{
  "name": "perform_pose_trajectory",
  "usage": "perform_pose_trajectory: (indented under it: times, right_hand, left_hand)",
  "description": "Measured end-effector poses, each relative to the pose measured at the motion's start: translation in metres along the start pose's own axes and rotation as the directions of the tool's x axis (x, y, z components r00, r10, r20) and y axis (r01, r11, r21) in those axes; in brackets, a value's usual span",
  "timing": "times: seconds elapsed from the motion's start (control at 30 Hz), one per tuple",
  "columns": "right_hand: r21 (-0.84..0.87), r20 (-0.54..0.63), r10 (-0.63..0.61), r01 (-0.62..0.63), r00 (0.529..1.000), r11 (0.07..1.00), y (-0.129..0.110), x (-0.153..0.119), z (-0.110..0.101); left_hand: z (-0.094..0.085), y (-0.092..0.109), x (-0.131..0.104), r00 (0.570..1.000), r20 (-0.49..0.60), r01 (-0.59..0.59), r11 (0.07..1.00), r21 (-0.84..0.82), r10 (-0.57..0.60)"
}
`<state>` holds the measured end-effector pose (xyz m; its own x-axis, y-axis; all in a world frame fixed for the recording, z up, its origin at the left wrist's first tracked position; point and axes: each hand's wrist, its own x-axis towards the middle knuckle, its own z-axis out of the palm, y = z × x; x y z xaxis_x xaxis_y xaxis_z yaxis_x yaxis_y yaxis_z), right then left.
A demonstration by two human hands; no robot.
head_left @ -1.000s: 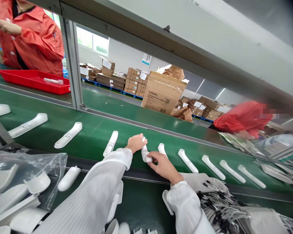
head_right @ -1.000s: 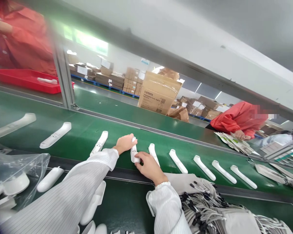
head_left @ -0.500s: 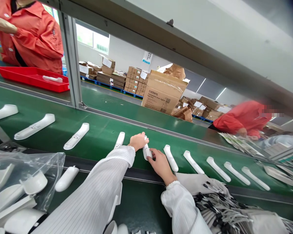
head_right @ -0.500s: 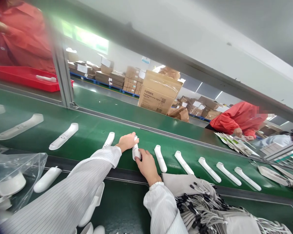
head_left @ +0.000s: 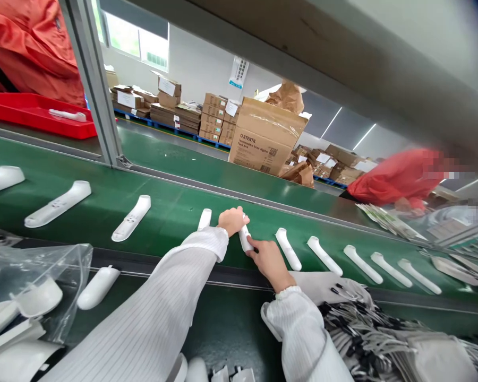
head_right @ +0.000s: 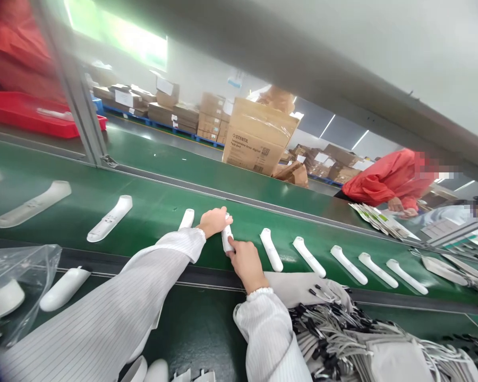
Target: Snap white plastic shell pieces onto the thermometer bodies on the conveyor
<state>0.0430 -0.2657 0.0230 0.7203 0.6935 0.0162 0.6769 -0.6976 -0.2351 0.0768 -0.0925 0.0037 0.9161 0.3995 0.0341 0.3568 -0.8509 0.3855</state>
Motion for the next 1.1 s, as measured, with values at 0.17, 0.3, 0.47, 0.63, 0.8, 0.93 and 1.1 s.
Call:
perform_pose_trajectory:
  times: [0.17, 0.3, 0.47, 0.63, 0.8, 0.93, 1.1]
  right_hand:
    - [-0.211, 0.082, 0.002, 0.016, 0.997, 0.977, 0.004, -0.001, -0.011]
    - [-0.223, 0.108, 0.047, -0.021, 0.993, 0.975, 0.013, 0.002, -0.012]
    - [-0.197, 0.090, 0.145, -0.126, 0.985, 0.972, 0.017, 0.001, -0.013]
    - [-0.167, -0.021, 0.222, -0.222, 0.975, 0.961, -0.015, -0.012, -0.023]
    - [0.460, 0.128, -0.328, 0.237, 0.936, 0.856, -0.086, -0.036, -0.011]
    - [0.459, 0.128, -0.473, 0.371, 0.871, 0.807, -0.116, -0.043, 0.013]
    - [0.514, 0.081, -0.294, 0.213, 0.952, 0.831, -0.081, -0.026, 0.001]
  left_hand:
    - [0.008, 0.011, 0.005, 0.999, 0.020, -0.027, 1.000, -0.014, 0.028]
    - [0.015, 0.020, 0.009, 0.999, 0.032, -0.038, 0.999, -0.016, 0.039]
    - [-0.003, 0.030, 0.012, 0.970, 0.180, -0.173, 0.983, 0.055, 0.161]
    - [-0.055, 0.001, 0.008, 0.951, 0.218, -0.259, 0.950, 0.175, 0.219]
    - [-0.076, -0.052, -0.011, 0.984, 0.038, -0.177, 0.955, 0.238, 0.173]
    - [-0.056, -0.062, -0.022, 0.965, 0.197, -0.199, 0.975, 0.101, 0.176]
    - [-0.034, -0.048, -0.021, 0.961, 0.137, -0.251, 0.966, 0.055, 0.242]
